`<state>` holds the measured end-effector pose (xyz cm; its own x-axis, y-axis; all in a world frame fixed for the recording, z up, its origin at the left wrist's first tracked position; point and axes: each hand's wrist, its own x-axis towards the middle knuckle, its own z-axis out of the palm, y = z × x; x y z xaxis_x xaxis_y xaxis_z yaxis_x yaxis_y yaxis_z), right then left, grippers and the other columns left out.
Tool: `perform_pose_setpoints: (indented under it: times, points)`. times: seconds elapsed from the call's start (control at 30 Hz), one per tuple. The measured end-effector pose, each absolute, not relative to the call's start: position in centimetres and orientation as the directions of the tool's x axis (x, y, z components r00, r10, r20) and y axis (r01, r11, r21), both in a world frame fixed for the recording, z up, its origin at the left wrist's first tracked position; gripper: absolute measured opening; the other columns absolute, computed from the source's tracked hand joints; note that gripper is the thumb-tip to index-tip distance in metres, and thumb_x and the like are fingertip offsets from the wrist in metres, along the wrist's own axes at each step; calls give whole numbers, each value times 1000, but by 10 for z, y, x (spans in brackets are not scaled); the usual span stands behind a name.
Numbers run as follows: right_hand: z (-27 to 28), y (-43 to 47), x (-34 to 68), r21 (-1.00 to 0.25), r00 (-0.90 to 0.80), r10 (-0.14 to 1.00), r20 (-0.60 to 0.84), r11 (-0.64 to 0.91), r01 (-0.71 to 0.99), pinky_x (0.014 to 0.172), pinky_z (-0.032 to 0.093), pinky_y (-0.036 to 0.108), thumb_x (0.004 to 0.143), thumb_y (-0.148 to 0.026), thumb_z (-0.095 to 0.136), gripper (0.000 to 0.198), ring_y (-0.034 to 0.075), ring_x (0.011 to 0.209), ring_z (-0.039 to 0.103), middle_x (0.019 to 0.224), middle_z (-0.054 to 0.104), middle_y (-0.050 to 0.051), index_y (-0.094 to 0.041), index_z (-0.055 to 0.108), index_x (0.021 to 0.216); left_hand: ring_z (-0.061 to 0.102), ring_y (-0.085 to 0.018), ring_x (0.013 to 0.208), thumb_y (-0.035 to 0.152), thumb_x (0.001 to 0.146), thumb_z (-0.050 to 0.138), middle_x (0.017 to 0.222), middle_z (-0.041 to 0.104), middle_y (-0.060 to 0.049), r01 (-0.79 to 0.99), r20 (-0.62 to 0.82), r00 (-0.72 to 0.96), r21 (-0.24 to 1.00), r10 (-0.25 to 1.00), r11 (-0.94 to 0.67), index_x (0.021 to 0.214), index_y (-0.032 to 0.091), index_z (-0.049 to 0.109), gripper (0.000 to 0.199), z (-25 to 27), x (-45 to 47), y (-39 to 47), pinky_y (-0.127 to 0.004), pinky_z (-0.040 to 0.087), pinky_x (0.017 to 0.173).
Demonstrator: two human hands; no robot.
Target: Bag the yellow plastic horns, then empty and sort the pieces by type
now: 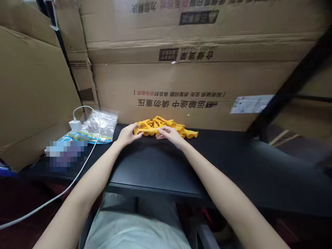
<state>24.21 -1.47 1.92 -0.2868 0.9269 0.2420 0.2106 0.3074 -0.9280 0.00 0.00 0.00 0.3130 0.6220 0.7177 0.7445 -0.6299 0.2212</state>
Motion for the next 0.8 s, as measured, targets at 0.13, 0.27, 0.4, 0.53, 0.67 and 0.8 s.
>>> perform_pose_setpoints:
  times: [0.13,0.27,0.4,0.53,0.67,0.8]
  points:
    - [17,-12,244,-931,-262,935,238,296,213,84,53,41,72,-49,69,38,19,75,68,79,71,8,-16,61,89,59,-12,69,40,78,65,87,67,-2,752,714,305,226,631,-620,96,19,60,29,1,0,-1,-22,45,66]
    - [17,-12,246,-944,-301,927,225,283,167,84,54,42,71,-39,72,42,19,76,68,85,72,7,-18,57,104,57,-12,66,39,78,65,84,66,-2,745,724,305,223,619,-628,95,18,60,27,3,1,-3,-23,44,64]
    - [17,-12,248,-938,-335,908,252,314,147,86,53,43,70,-37,73,45,19,77,69,87,72,7,-19,55,107,54,-11,63,38,80,63,82,64,-2,740,734,305,218,607,-636,94,18,59,25,3,1,-4,-22,43,63]
    - [14,-9,249,-924,-335,901,277,345,163,86,53,45,70,-41,73,44,20,76,69,83,72,7,-19,55,104,53,-10,62,38,83,61,79,63,-1,741,742,298,217,601,-635,93,18,60,23,3,2,-6,-22,42,62]
    - [13,-8,249,-917,-325,898,297,363,167,85,53,45,69,-45,73,44,20,74,69,82,72,7,-19,56,100,53,-10,61,37,83,61,77,62,0,732,748,291,227,596,-642,92,18,59,22,3,4,-7,-21,41,60]
    - [14,-11,247,-917,-298,904,306,365,164,82,53,43,68,-49,73,44,20,69,68,78,72,7,-18,58,95,53,-10,60,37,83,61,76,62,0,723,755,288,232,589,-651,91,17,59,21,2,4,-7,-21,41,59]
